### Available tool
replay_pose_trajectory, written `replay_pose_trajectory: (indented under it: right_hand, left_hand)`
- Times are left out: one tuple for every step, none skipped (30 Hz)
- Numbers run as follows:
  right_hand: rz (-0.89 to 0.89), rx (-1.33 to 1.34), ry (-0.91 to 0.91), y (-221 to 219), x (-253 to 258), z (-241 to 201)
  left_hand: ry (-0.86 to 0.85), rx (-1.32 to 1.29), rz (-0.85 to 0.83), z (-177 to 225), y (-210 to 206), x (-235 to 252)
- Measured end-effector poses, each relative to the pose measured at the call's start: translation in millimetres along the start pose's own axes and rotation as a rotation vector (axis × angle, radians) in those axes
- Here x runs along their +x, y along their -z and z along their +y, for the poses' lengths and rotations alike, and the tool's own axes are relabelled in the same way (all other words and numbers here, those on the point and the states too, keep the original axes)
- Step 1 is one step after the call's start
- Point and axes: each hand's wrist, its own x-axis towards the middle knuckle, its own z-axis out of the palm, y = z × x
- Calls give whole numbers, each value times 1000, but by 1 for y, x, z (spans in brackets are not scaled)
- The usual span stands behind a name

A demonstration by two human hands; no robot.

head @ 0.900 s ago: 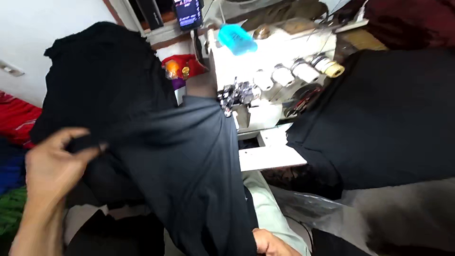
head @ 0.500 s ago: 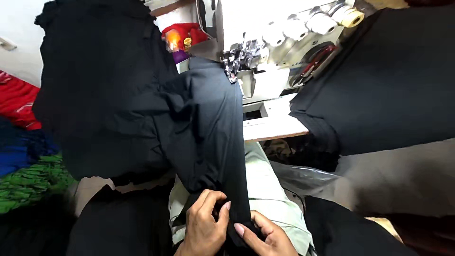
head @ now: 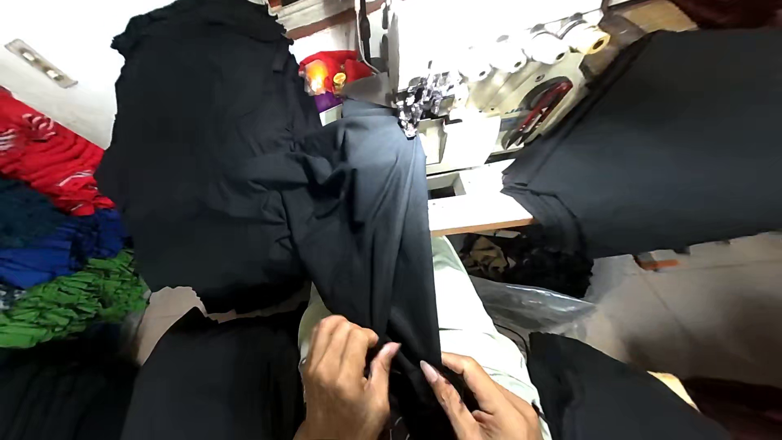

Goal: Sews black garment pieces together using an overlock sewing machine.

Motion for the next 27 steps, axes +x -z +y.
replay_pose_trajectory:
  right_hand:
    - [10,-20,65,-1,-2,-2]
    - [14,-26,114,-2,-3,-3]
    - [16,-31,145,-3,-4,-4]
    - [16,-36,152,-3,-5,-4]
    - [16,-42,140,-4,-5,-4]
    - [17,-46,130,-4,-5,-3]
    - [18,-45,126,-4,-6,-3]
    - [17,-41,129,-3,-6,-2]
    - [16,-40,136,-3,-7,-2]
    - [16,-37,144,-4,-8,-2]
    - [15,-36,152,-4,-10,-2]
    - [12,-35,160,-4,-11,-2]
    - [7,-39,166,-3,-11,-2]
    - [0,-38,173,-1,-12,-3]
    - [-15,-25,183,1,-12,-4]
    - [-31,-2,201,3,-12,-5]
    - [-41,28,224,5,-12,-4]
    - [-42,66,240,7,-10,-3]
    - [-32,108,239,8,-7,-1]
    - [-10,148,218,8,-2,3]
    - [20,176,177,7,3,7]
    - [51,192,125,6,8,13]
    - [68,200,79,5,13,17]
    - [67,206,54,5,16,20]
    - [61,215,42,5,20,22]
    - [55,234,24,5,21,22]
    - [41,258,-5,4,21,23]
  left_hand:
    - [-4,-78,-20,9,4,0]
    - [9,-173,-60,16,6,-2]
    - [35,-270,-104,20,4,-4]
    - [74,-355,-148,23,2,-8]
    - [117,-418,-183,24,1,-11]
    - [145,-463,-203,24,1,-14]
    - [152,-491,-209,23,1,-15]
    - [146,-507,-201,22,2,-16]
    - [138,-515,-188,22,3,-16]
    - [130,-523,-175,23,4,-16]
    - [121,-531,-164,23,4,-16]
    - [107,-537,-156,24,5,-16]
    - [91,-542,-154,25,5,-17]
    - [80,-546,-158,28,7,-17]
    - [76,-546,-164,32,10,-18]
    - [76,-554,-173,36,14,-17]
    - [75,-582,-186,38,17,-17]
    - [76,-640,-218,38,20,-15]
    - [81,-714,-271,36,21,-12]
    - [91,-783,-345,32,21,-7]
    - [103,-826,-437,26,21,2]
    - [101,-844,-529,18,19,13]
    - [90,-843,-583,10,16,27]
    - [77,-827,-581,1,11,43]
    - [66,-799,-535,-7,6,63]
    - [75,-767,-469,-14,2,84]
    - [98,-727,-391,-19,-2,107]
